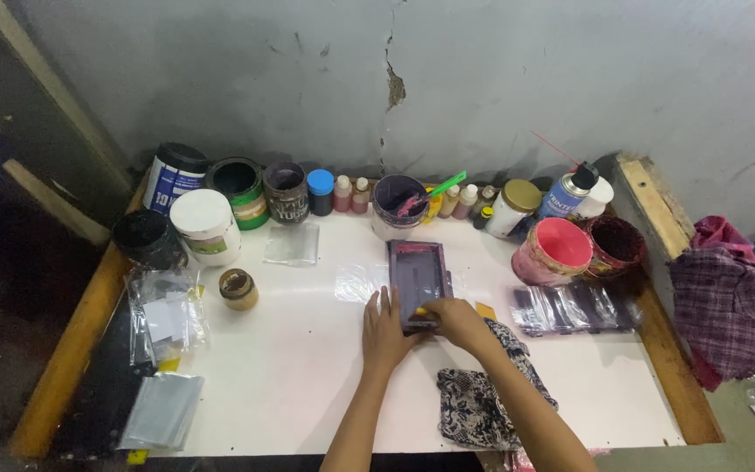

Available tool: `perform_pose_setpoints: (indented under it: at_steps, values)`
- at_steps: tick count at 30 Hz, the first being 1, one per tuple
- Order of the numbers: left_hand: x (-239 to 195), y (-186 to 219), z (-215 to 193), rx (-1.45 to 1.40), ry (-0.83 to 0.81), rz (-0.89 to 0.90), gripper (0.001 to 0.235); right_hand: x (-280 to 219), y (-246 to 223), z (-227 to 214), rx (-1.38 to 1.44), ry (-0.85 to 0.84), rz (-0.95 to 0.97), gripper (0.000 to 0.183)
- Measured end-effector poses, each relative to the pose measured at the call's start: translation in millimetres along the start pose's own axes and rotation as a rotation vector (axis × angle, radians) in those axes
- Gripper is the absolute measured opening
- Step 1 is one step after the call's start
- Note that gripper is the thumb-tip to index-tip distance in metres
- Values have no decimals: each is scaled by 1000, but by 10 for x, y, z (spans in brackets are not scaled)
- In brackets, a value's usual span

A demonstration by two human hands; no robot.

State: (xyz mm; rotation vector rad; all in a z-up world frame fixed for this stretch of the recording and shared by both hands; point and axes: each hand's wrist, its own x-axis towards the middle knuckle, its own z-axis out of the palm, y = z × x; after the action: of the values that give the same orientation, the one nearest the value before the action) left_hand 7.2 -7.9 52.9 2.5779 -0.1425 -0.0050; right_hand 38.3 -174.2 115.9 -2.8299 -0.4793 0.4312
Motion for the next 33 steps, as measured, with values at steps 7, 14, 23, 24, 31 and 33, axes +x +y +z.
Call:
perform_pose_setpoints:
  at_steps: [7, 14, 23, 24, 31, 33]
  values:
    - [22, -43, 94, -12, 41, 13, 110, 290, 77, 165, 25, 16, -37, 30]
    - [55, -108, 194, 22, 36, 22, 112, 292, 86, 173, 45, -146, 5, 30]
    - [49, -83, 142, 8, 36, 26, 114, 346, 222, 132, 121, -186, -29, 31]
    - [42, -75, 129, 7, 35, 23, 115, 335, 234, 113, 133, -192, -36, 31]
    - [4, -2, -17, -16, 29, 21, 115, 329, 188, -179, 187, -261, -31, 34]
    - [-5, 10, -61, -40, -10, 17, 114, 324, 100, -351, 241, -260, -23, 40]
